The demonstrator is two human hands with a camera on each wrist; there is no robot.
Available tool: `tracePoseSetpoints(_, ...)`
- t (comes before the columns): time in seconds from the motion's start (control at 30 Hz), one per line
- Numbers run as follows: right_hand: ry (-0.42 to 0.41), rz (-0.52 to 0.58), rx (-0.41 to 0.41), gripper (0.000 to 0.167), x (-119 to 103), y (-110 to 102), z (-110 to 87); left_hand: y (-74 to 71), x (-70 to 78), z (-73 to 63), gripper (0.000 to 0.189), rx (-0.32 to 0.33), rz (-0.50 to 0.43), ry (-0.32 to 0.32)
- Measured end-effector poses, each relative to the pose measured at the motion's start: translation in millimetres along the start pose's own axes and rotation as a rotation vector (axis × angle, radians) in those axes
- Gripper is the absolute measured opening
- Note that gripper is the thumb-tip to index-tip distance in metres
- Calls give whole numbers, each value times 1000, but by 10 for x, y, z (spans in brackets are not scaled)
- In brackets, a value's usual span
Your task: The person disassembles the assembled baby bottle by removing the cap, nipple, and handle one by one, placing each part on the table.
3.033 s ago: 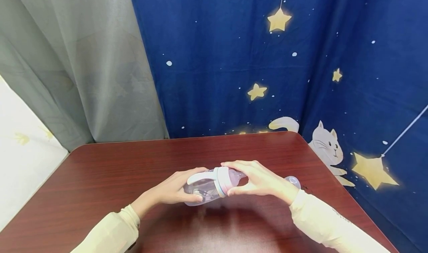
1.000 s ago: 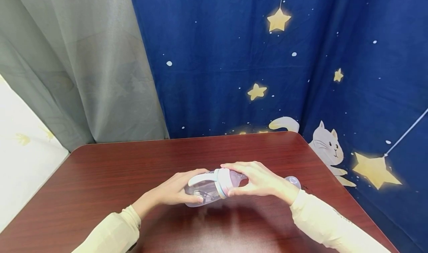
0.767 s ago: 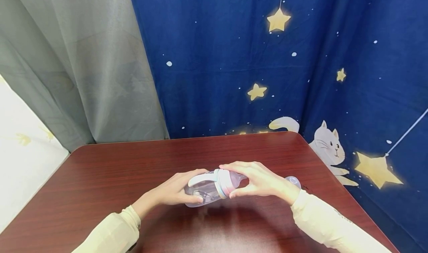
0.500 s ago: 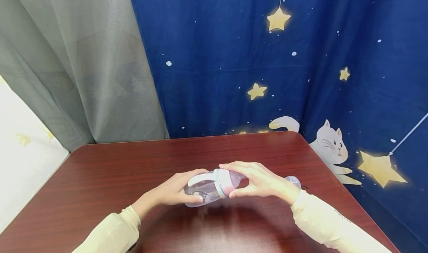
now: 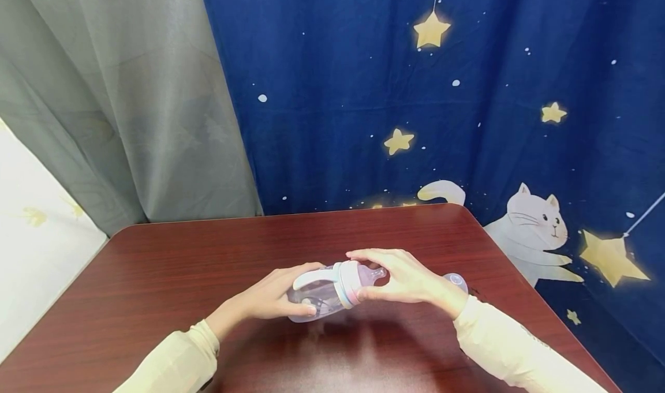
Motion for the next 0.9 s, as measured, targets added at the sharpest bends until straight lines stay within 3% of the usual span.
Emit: tracePoseSetpoints(0.9,-91,22,-27,61,30,-15,53,-28,-26,30,60,-20,3,-14)
Point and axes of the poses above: each hand's wrist, its own z-axis towards the middle knuckle, its own y-axis out of the palm, x = y × z, the point moved 1 cm from there along z, towards the middle knuckle, and after that the axes turned 7 degrees about y, right-handed, at the moved point
